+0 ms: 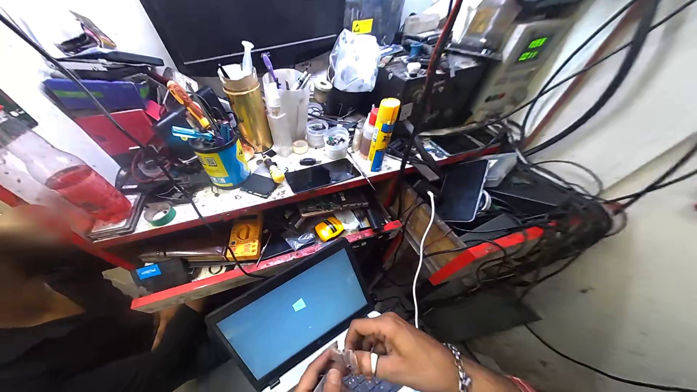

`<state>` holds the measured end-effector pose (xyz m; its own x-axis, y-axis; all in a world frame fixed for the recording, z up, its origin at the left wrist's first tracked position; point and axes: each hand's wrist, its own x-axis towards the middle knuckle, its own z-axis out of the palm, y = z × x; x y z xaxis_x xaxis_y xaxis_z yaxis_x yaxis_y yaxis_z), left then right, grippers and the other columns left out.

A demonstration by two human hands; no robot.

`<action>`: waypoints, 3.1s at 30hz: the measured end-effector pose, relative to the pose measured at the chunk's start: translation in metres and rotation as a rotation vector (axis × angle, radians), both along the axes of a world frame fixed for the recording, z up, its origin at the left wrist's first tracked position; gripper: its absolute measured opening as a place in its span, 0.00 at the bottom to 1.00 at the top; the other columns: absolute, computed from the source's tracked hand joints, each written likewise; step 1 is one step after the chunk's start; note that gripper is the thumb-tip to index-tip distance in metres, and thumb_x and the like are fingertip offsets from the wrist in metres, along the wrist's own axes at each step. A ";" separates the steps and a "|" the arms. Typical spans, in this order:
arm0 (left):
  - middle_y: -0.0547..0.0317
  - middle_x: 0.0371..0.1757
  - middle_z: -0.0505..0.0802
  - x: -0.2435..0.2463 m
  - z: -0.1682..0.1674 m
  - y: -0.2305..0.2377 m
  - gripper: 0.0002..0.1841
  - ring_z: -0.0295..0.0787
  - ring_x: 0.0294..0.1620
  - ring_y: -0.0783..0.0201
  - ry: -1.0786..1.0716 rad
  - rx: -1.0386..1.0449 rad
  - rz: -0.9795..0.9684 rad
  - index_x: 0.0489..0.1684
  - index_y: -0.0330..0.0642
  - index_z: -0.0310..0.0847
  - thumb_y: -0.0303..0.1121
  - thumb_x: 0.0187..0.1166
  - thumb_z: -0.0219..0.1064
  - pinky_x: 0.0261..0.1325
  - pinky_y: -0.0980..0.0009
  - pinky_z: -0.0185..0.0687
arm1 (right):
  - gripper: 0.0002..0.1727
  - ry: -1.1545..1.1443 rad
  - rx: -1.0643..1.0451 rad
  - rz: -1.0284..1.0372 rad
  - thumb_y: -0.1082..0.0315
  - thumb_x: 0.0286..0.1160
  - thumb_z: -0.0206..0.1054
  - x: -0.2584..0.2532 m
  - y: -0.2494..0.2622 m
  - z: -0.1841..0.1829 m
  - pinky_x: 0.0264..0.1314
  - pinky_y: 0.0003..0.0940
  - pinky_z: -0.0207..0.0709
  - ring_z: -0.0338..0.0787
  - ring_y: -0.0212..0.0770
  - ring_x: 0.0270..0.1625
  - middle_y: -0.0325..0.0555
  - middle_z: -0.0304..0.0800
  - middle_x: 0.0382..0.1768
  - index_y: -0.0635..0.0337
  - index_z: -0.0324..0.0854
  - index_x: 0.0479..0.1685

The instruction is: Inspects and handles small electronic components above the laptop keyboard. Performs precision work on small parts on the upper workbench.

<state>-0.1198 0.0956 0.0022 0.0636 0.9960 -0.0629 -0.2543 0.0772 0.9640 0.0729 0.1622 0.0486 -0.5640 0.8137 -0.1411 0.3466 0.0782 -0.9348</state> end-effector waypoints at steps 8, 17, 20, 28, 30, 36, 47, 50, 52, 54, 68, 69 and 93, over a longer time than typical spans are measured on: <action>0.58 0.47 0.94 -0.006 0.009 0.001 0.07 0.94 0.39 0.66 -0.275 -0.132 0.062 0.41 0.39 0.92 0.22 0.79 0.66 0.46 0.67 0.95 | 0.10 0.104 -0.174 -0.036 0.63 0.88 0.60 -0.001 -0.001 0.003 0.41 0.27 0.89 0.93 0.28 0.36 0.38 0.90 0.37 0.60 0.81 0.46; 0.55 0.46 0.93 -0.004 0.010 0.000 0.09 0.95 0.37 0.64 -0.345 -0.204 0.125 0.39 0.38 0.86 0.22 0.83 0.59 0.43 0.67 0.95 | 0.09 0.284 -0.207 -0.152 0.71 0.77 0.71 -0.007 -0.006 0.004 0.44 0.30 0.93 0.95 0.31 0.35 0.36 0.92 0.38 0.58 0.77 0.49; 0.55 0.43 0.93 0.001 0.012 0.000 0.10 0.95 0.37 0.64 -0.334 -0.202 0.142 0.42 0.36 0.82 0.21 0.85 0.52 0.45 0.65 0.95 | 0.08 0.296 -0.149 -0.152 0.71 0.77 0.71 -0.008 -0.007 0.000 0.44 0.30 0.93 0.95 0.31 0.36 0.37 0.92 0.37 0.59 0.77 0.47; 0.58 0.48 0.94 0.001 0.008 0.000 0.07 0.94 0.39 0.66 -0.314 -0.062 0.061 0.44 0.40 0.94 0.27 0.81 0.68 0.46 0.67 0.95 | 0.06 0.263 -0.021 -0.125 0.69 0.77 0.71 -0.006 -0.010 -0.001 0.42 0.23 0.89 0.92 0.25 0.35 0.36 0.91 0.36 0.61 0.83 0.45; 0.58 0.48 0.94 0.000 0.010 0.000 0.07 0.94 0.39 0.67 -0.328 -0.076 0.084 0.44 0.41 0.95 0.26 0.79 0.70 0.45 0.68 0.95 | 0.09 0.243 0.056 -0.147 0.66 0.77 0.73 -0.007 -0.011 -0.004 0.39 0.21 0.86 0.90 0.24 0.34 0.36 0.90 0.36 0.60 0.81 0.44; 0.59 0.47 0.95 0.001 0.009 0.001 0.08 0.94 0.41 0.67 -0.352 -0.061 0.155 0.44 0.43 0.96 0.23 0.77 0.71 0.49 0.68 0.95 | 0.10 0.203 0.248 -0.145 0.64 0.79 0.72 -0.008 -0.013 -0.011 0.39 0.20 0.87 0.90 0.28 0.39 0.46 0.89 0.44 0.64 0.85 0.42; 0.68 0.44 0.91 0.001 0.005 0.003 0.02 0.89 0.47 0.74 -0.306 -0.018 0.158 0.33 0.49 0.95 0.29 0.70 0.79 0.52 0.76 0.90 | 0.12 0.187 0.258 -0.046 0.65 0.84 0.67 -0.007 -0.013 -0.008 0.41 0.20 0.86 0.91 0.27 0.35 0.47 0.94 0.37 0.66 0.89 0.48; 0.72 0.45 0.92 -0.001 0.003 0.004 0.02 0.89 0.48 0.78 -0.260 0.038 0.117 0.36 0.50 0.96 0.32 0.74 0.77 0.54 0.79 0.88 | 0.11 0.218 0.010 -0.018 0.66 0.87 0.63 -0.006 -0.015 0.001 0.41 0.24 0.89 0.93 0.28 0.35 0.43 0.93 0.36 0.65 0.85 0.48; 0.73 0.47 0.92 -0.002 0.003 0.004 0.05 0.88 0.50 0.79 -0.199 0.087 0.093 0.39 0.51 0.97 0.33 0.79 0.73 0.55 0.80 0.87 | 0.09 0.259 -0.128 -0.014 0.67 0.86 0.62 -0.005 -0.015 0.005 0.41 0.26 0.90 0.93 0.28 0.36 0.39 0.93 0.37 0.63 0.84 0.47; 0.74 0.47 0.91 -0.003 0.004 0.005 0.06 0.87 0.49 0.80 -0.122 0.130 0.093 0.39 0.51 0.97 0.34 0.80 0.72 0.54 0.82 0.86 | 0.08 0.276 -0.175 -0.035 0.66 0.85 0.64 -0.004 -0.015 0.005 0.40 0.26 0.90 0.93 0.28 0.35 0.37 0.93 0.36 0.62 0.85 0.46; 0.76 0.43 0.87 0.009 -0.003 0.002 0.06 0.83 0.47 0.83 0.075 0.227 0.354 0.30 0.53 0.91 0.40 0.74 0.77 0.51 0.87 0.81 | 0.10 0.268 0.045 -0.111 0.66 0.81 0.70 -0.009 -0.025 -0.009 0.43 0.25 0.91 0.93 0.29 0.40 0.46 0.90 0.48 0.65 0.87 0.49; 0.76 0.43 0.87 0.009 -0.003 0.001 0.06 0.83 0.47 0.83 0.062 0.228 0.359 0.30 0.53 0.90 0.40 0.73 0.78 0.51 0.87 0.81 | 0.11 0.270 0.041 -0.101 0.66 0.80 0.71 -0.008 -0.025 -0.009 0.43 0.23 0.90 0.92 0.28 0.40 0.46 0.90 0.50 0.65 0.87 0.50; 0.79 0.48 0.89 0.014 -0.010 -0.006 0.08 0.84 0.53 0.85 0.070 0.251 0.178 0.35 0.53 0.90 0.41 0.83 0.68 0.58 0.85 0.81 | 0.11 0.354 0.160 -0.141 0.66 0.80 0.72 -0.005 -0.024 -0.017 0.46 0.22 0.89 0.92 0.26 0.41 0.43 0.93 0.43 0.66 0.86 0.48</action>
